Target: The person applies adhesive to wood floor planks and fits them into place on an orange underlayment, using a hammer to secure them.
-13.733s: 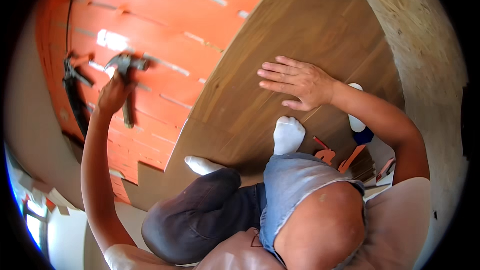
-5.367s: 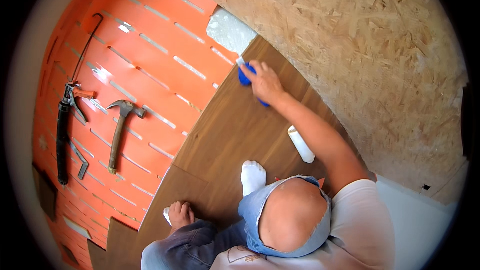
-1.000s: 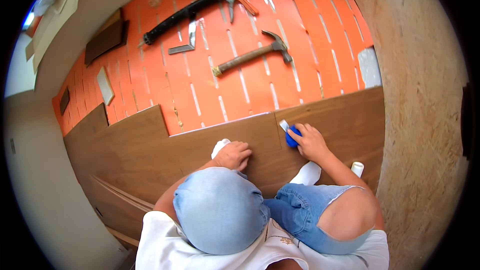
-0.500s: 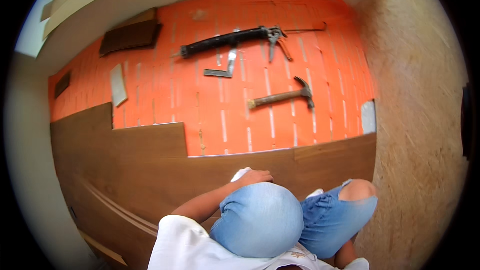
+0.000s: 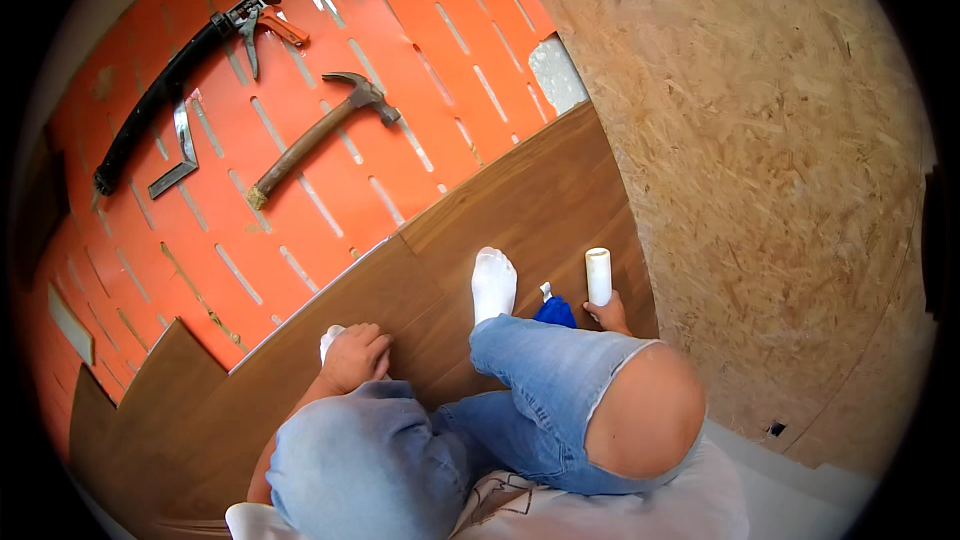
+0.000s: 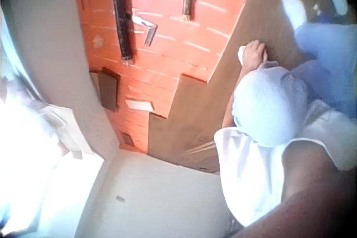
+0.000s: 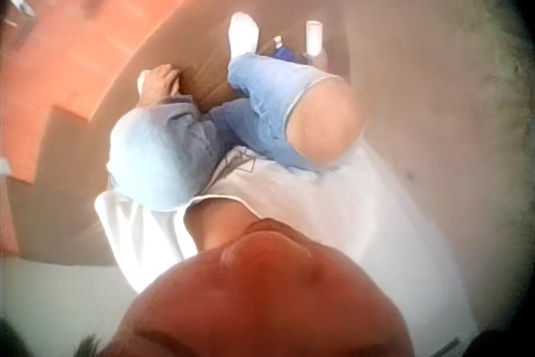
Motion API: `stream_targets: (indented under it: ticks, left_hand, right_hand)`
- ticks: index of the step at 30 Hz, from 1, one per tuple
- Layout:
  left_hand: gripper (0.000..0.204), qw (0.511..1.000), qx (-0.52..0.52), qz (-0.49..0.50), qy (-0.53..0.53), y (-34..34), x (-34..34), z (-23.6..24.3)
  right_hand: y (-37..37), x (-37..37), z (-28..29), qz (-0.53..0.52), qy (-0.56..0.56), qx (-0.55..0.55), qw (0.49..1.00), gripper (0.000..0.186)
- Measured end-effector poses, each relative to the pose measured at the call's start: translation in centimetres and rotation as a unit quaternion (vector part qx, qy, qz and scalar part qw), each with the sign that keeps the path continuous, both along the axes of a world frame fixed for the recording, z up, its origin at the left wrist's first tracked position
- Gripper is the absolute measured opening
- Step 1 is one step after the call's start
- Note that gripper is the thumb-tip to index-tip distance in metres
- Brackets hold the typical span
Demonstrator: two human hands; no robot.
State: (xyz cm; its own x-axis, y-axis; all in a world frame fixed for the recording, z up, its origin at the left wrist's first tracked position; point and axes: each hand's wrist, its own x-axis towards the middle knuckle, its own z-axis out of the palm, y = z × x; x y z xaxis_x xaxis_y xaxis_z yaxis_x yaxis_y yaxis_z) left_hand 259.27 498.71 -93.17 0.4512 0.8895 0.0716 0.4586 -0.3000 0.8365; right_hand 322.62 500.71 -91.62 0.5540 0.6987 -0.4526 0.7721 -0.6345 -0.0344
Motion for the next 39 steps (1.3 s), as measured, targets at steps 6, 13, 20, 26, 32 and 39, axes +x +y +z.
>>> stream_targets:
  ticks: [6, 13, 20, 26, 32, 39]
  left_hand:
    - [0.017, 0.999, -0.002, 0.033, 0.041, -0.8, -1.0, -0.3]
    - [0.013, 0.997, -0.008, 0.061, 0.048, -0.8, -0.2, -0.5]
    - [0.009, 0.994, 0.003, 0.084, 0.064, -0.7, 0.4, -0.8]
    - [0.012, 0.994, 0.008, 0.089, 0.064, -1.1, 0.4, -1.3]
    - [0.011, 0.995, 0.006, 0.078, 0.056, -0.9, 0.3, -1.5]
    - [0.013, 0.995, -0.006, 0.071, 0.067, -0.6, 0.0, -1.2]
  right_hand:
    - [7.0, -5.1, 1.2, 0.128, 0.03, 0.02, 0.991, 0.074]
    - [25.8, -17.4, 9.2, 0.043, 0.466, 0.183, 0.865, 0.063]
    - [29.0, -35.9, 4.6, 0.063, 0.662, 0.083, 0.742, 0.051]
    - [25.8, -41.2, 1.1, 0.09, 0.675, 0.042, 0.731, 0.043]
    - [25.6, -42.0, 0.4, 0.114, 0.674, 0.026, 0.73, 0.043]
    - [31.7, -37.8, 0.8, 0.173, 0.627, 0.013, 0.759, 0.046]
